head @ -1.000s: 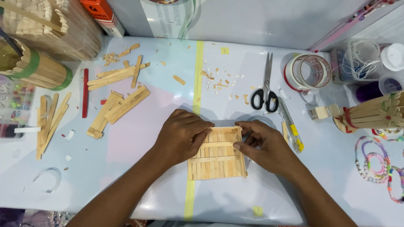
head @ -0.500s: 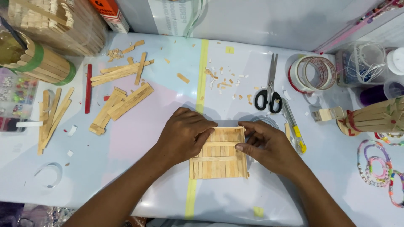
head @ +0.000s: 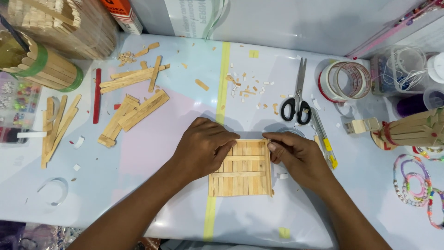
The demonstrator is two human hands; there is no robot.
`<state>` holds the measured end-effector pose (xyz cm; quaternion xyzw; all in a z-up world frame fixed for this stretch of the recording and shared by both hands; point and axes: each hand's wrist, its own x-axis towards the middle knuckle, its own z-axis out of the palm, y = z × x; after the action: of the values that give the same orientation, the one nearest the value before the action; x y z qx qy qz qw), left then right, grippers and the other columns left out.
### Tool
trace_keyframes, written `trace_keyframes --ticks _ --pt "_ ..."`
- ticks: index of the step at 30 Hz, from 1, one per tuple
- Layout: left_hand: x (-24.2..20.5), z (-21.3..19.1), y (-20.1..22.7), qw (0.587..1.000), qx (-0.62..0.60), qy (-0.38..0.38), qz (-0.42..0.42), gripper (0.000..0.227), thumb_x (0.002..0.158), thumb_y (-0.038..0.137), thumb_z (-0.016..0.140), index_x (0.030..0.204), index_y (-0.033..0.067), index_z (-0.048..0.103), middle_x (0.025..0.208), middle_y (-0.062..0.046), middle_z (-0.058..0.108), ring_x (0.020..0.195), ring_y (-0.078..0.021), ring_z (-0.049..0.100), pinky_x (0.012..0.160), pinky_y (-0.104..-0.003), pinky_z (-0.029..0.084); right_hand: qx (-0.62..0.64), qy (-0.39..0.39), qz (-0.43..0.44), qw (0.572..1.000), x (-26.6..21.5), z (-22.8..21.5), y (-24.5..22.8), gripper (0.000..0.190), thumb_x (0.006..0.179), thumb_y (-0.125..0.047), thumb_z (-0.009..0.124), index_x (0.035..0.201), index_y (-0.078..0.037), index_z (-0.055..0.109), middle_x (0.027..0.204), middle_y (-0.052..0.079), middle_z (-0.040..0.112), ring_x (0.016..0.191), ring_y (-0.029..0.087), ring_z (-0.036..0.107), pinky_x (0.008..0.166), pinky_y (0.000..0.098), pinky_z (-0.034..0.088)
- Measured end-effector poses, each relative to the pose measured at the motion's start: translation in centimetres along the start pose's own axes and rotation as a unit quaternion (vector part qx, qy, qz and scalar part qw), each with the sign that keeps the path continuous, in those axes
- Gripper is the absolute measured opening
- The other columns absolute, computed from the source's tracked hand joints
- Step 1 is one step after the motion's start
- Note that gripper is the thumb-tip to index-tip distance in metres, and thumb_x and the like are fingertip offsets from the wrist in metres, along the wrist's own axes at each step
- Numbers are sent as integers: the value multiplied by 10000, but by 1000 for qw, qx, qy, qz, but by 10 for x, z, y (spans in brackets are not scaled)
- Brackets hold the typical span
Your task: Assembling a miniature roof structure by gluing popsicle sticks together on a flat surface.
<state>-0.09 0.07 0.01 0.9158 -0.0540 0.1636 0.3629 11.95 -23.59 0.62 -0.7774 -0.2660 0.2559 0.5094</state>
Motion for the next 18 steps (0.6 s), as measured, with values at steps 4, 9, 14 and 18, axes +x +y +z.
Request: trace_keyframes --ticks 4,9,14,18 --pt "0 0 0 1000 -1 0 1 137 917 67 711 1034 75 782 856 -109 791 921 -283 762 895 -437 520 4 17 -8 1000 2 4 -5 258 966 -65 650 1188 -22 773 750 138 722 691 179 709 641 320 658" --pt "0 1 -1 1000 1 -1 3 132 922 78 710 1034 78 778 852 -107 789 921 -283 762 895 -439 517 -32 38 -14 999 4 7 -12 204 969 -97 678 1113 -33 807 717 150 729 656 167 706 601 306 668" --pt "0 1 -2 1000 3 -2 8 136 929 86 702 1042 79 779 857 -106 791 928 -283 763 899 -438 519 -24 49 -35 998 5 11 -13 194 952 -79 701 1108 -38 808 763 141 746 671 158 710 606 306 672" --pt "0 0 -1 1000 1 -6 1 145 928 86 702 1052 81 777 864 -107 790 935 -284 761 908 -439 514 -20 67 -103 992 4 16 -13 191 916 -37 738 1094 -51 806 755 111 748 660 127 695 558 271 649"
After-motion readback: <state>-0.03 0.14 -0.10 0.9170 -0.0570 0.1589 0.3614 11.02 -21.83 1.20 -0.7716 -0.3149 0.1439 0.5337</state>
